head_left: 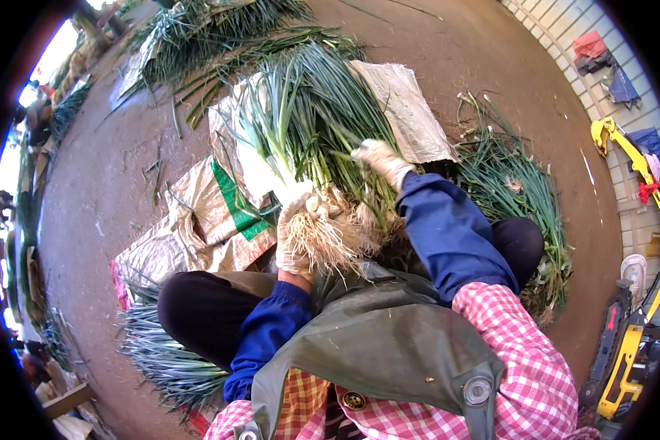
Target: The person sorts through bunches of green onions by hand, peeling back layers and grouping them on the ground.
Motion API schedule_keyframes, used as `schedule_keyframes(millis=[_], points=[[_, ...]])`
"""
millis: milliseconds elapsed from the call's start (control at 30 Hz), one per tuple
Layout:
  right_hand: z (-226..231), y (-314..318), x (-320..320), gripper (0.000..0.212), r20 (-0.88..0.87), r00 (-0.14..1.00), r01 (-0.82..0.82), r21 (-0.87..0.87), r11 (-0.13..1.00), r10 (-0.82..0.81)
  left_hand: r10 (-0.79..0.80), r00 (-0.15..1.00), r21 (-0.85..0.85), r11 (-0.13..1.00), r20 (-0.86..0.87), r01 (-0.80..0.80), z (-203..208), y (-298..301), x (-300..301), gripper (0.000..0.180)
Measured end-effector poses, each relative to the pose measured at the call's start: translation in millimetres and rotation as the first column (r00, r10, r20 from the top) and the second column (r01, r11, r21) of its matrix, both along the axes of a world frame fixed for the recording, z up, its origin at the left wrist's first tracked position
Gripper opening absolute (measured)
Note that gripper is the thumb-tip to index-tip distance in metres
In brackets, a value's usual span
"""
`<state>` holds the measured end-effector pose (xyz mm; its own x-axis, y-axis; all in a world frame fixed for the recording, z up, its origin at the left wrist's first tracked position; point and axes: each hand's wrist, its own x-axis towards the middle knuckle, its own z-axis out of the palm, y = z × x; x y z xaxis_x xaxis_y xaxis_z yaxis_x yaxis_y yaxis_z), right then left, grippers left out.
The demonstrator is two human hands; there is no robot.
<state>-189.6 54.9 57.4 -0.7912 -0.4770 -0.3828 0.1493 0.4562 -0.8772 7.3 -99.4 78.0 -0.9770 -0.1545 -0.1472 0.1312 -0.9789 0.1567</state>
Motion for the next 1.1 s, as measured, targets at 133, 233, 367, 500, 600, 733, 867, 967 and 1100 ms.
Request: schedule_keyframes(millis=[133,233,367,500,600,733,867,967,1100], points=[[50,56,-13,0.015,0.207,0.971,0.219,-0.554,0.803,-0.122,0.026,0.998,0.002,1.0,0.064,-0.026,-6,5,1,0.037],[58,84,-18,0.018,0.545,0.838,0.531,-0.812,0.243,-0.011,0.036,0.998,-0.028,0.999,0.042,-0.035,-16,7,1,0.038],[51,81,-16,0.025,0.582,0.807,0.495,-0.761,0.419,0.103,0.044,0.999,-0.084,0.996,0.005,-0.044,-39,1,2,0.037],[45,105,-23,0.025,0.529,0.827,0.539,-0.651,0.534,-0.191,0.023,0.997,-0.105,0.994,0.069,-0.015,-34,8,-1,0.033],[91,131,-36,0.02,0.323,0.933,0.313,-0.502,0.806,-0.161,0.028,0.992,-0.078,0.997,0.121,-0.019,-21,-1,4,0.029],[148,252,-56,0.02,0.169,0.985,-0.005,0.271,0.963,-0.043,0.027,0.997,0.086,0.996,-0.077,-0.02,4,2,7,0.034],[165,301,-19,0.041,0.495,0.851,-0.341,0.776,-0.53,0.176,-0.039,0.973,0.131,0.989,-0.226,0.07,39,-22,20,0.024],[161,224,-3,0.04,0.096,0.904,-0.052,0.992,-0.114,0.416,0.014,0.993,0.073,0.997,-0.118,-0.005,61,-23,29,0.024],[78,82,30,0.059,-0.27,0.925,-0.161,0.36,0.919,0.268,0.189,0.982,-0.254,0.95,0.001,-0.182,63,-10,31,0.022]])
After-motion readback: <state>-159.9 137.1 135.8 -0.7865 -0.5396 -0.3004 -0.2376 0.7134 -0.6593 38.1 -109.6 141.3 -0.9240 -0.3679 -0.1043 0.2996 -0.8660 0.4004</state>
